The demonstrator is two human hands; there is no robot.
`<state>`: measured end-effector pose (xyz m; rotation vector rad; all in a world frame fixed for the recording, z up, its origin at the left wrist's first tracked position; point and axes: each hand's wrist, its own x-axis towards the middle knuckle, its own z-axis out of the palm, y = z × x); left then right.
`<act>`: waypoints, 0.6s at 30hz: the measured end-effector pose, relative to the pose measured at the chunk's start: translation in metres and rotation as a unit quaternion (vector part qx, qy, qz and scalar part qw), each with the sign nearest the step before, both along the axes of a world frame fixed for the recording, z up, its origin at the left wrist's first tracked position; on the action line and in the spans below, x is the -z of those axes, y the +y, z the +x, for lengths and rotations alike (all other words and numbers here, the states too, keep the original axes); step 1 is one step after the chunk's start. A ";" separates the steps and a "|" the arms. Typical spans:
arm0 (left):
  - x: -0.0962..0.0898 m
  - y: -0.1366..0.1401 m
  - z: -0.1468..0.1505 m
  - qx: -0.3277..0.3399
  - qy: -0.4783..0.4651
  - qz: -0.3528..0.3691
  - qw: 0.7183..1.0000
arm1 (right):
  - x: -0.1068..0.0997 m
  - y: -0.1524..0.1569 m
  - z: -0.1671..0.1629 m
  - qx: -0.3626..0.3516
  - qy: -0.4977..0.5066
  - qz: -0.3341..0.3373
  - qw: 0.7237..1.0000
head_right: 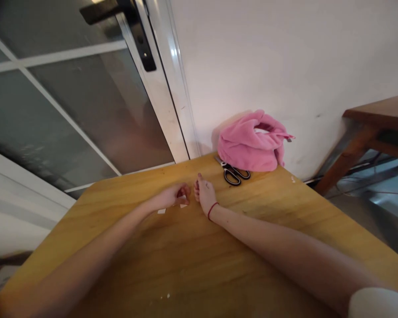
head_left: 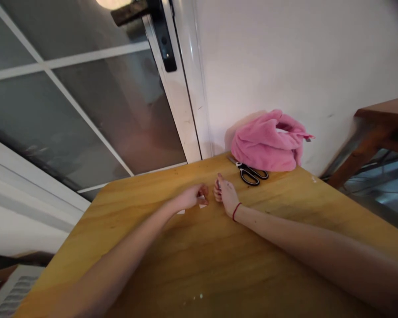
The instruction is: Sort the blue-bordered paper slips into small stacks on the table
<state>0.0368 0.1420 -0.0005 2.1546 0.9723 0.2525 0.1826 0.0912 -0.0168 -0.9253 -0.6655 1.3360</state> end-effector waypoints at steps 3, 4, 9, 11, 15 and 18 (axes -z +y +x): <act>0.000 0.000 -0.006 -0.007 -0.033 -0.015 0.999 | 0.000 0.000 0.000 -0.005 -0.001 0.008 1.000; 0.000 0.001 -0.008 -0.015 -0.045 -0.007 0.999 | 0.000 0.000 0.000 -0.008 -0.002 0.007 1.000; -0.004 0.009 -0.025 -0.106 -0.093 0.171 0.975 | -0.001 0.000 0.001 -0.011 -0.003 -0.003 1.000; -0.005 0.011 -0.031 -0.130 -0.124 0.219 0.959 | -0.001 -0.001 0.001 -0.008 -0.006 -0.001 1.000; -0.001 0.015 -0.042 -0.097 -0.106 0.206 0.968 | -0.002 -0.002 0.001 -0.011 -0.017 -0.001 1.000; 0.004 0.018 -0.054 -0.042 -0.063 0.185 0.980 | -0.002 -0.003 0.002 -0.014 -0.027 0.001 1.000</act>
